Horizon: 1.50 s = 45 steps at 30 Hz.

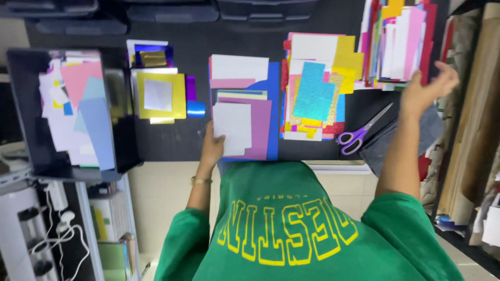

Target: The person sorts through a large pile of colorful paper sheets in a storage bin, picking up individual sheets and small stacks, flipping them over, and placing them into separate piles on the table. The person handles various colors and sizes of paper throughout the clip.

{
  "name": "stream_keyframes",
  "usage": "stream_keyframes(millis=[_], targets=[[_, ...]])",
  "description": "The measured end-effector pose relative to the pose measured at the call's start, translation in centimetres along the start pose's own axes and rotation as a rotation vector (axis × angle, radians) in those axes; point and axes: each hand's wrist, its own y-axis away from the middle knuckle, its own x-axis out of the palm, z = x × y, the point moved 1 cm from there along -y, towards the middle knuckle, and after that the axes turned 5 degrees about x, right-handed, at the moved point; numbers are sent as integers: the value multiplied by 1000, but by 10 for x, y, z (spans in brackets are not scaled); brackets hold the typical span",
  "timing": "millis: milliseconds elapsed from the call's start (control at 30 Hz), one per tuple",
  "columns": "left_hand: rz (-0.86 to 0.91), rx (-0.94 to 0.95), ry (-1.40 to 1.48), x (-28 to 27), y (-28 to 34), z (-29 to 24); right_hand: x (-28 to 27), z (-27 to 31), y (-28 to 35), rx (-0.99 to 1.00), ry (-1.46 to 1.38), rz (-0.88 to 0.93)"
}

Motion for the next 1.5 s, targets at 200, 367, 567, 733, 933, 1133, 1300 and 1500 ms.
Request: stream_keyframes(millis=[200, 367, 567, 733, 933, 1133, 1300, 1500], targets=[[14, -5, 43, 10, 2, -9, -59, 20, 56, 34, -10, -2], [83, 98, 198, 20, 16, -37, -56, 100, 130, 134, -128, 61], [24, 273, 245, 38, 25, -58, -6, 219, 227, 250, -699, 546], [81, 486, 197, 20, 28, -74, 22, 262, 259, 109, -912, 979], [66, 407, 39, 21, 14, -6, 58, 240, 309, 153, -673, 1026], [-48, 187, -74, 24, 31, -34, 42, 256, 303, 336, -429, 1073], [-119, 53, -262, 11, 39, -54, 19, 301, 270, 433, -285, 1213], [-15, 84, -542, 4, 34, -58, 51, 273, 306, 286, -79, 1213]])
